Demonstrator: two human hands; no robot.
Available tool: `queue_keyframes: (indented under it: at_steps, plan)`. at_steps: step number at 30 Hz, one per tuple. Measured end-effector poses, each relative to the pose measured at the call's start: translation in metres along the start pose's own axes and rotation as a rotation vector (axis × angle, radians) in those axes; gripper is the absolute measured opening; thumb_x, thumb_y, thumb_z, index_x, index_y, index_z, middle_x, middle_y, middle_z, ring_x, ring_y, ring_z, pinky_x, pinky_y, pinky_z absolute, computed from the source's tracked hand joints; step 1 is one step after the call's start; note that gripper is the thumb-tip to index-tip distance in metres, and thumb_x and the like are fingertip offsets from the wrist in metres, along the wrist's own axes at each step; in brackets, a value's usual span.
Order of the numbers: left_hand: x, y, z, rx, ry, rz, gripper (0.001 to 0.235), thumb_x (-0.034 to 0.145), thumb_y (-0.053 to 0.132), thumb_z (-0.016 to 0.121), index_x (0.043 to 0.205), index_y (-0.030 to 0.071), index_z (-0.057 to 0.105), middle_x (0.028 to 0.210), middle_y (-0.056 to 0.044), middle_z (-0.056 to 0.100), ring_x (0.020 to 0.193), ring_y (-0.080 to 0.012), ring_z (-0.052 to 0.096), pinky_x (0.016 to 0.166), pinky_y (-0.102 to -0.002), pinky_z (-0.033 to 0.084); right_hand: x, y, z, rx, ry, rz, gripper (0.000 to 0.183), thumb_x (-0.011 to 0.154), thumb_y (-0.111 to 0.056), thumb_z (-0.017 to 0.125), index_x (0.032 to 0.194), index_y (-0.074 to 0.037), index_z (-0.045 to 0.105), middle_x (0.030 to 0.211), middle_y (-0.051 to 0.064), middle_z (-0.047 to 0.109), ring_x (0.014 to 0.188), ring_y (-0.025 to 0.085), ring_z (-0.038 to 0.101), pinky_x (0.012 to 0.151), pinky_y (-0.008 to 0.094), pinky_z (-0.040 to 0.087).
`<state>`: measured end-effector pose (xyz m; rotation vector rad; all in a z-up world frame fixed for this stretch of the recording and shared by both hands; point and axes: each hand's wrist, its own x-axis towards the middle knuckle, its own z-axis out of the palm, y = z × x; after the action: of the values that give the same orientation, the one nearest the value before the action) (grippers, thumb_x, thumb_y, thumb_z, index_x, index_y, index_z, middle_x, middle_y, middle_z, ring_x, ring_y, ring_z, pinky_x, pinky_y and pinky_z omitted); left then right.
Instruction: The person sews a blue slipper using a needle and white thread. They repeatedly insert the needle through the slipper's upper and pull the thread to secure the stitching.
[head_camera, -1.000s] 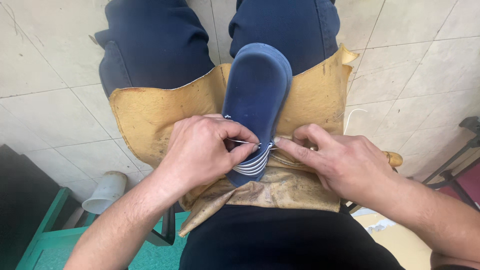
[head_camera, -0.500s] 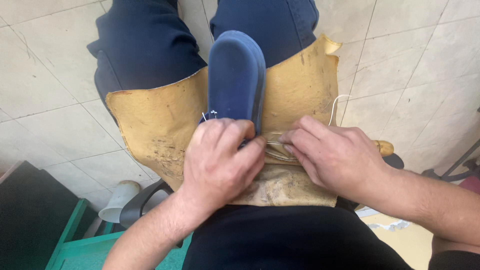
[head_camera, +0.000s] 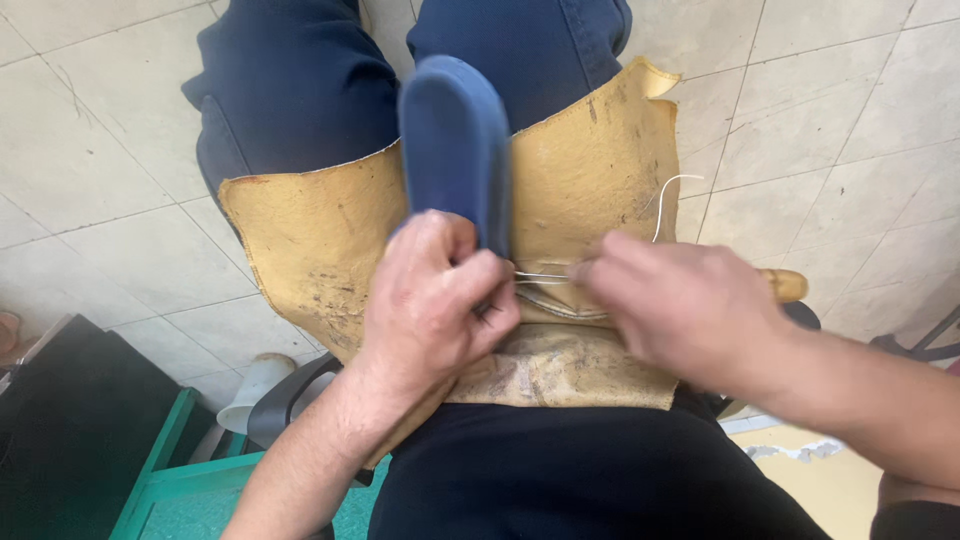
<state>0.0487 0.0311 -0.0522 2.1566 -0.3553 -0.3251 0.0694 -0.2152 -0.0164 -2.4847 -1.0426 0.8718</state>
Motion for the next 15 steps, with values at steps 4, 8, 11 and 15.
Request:
queue_keyframes:
  at_steps: [4,8,11,15]
  plan:
    - [0.001,-0.002,-0.006,-0.046,0.002,-0.031,0.015,0.083,0.003,0.072,0.079,0.006,0.058,0.086,-0.010,0.044,0.073,-0.0303,0.048,0.059,-0.043,0.040,0.002,0.012,-0.010,0.489,-0.254,0.288,0.015,0.098,-0.028,0.059,0.108,-0.020,0.068,0.095,-0.006,0.067,0.069,0.018,0.068,0.049,0.039,0.058]
    - [-0.009,-0.005,-0.011,-0.024,-0.025,-0.079,0.013,0.089,0.019,0.073,0.102,0.014,0.071,0.098,-0.008,0.054,0.089,-0.0263,0.059,0.074,-0.043,0.048,0.003,0.012,-0.003,0.369,-0.185,0.188,0.016,0.098,-0.027,0.061,0.111,-0.019,0.068,0.097,-0.006,0.064,0.054,0.017,0.062,0.032,0.036,0.049]
    - [-0.013,0.001,-0.019,-0.049,-0.009,-0.135,0.025,0.089,0.022,0.073,0.110,0.009,0.066,0.105,-0.012,0.058,0.096,-0.0293,0.062,0.085,-0.044,0.049,0.008,0.006,0.002,0.381,-0.234,0.184,0.017,0.099,-0.027,0.058,0.113,-0.022,0.063,0.098,-0.002,0.062,0.065,0.024,0.065,0.037,0.047,0.051]
    - [-0.016,0.003,-0.021,-0.143,0.061,-0.202,0.032,0.086,0.018,0.064,0.110,0.002,0.052,0.104,-0.015,0.062,0.101,-0.0318,0.065,0.084,-0.044,0.049,0.014,0.000,0.005,0.641,-0.219,0.184,0.015,0.099,-0.027,0.058,0.109,-0.020,0.065,0.097,-0.005,0.068,0.077,0.019,0.070,0.050,0.039,0.054]
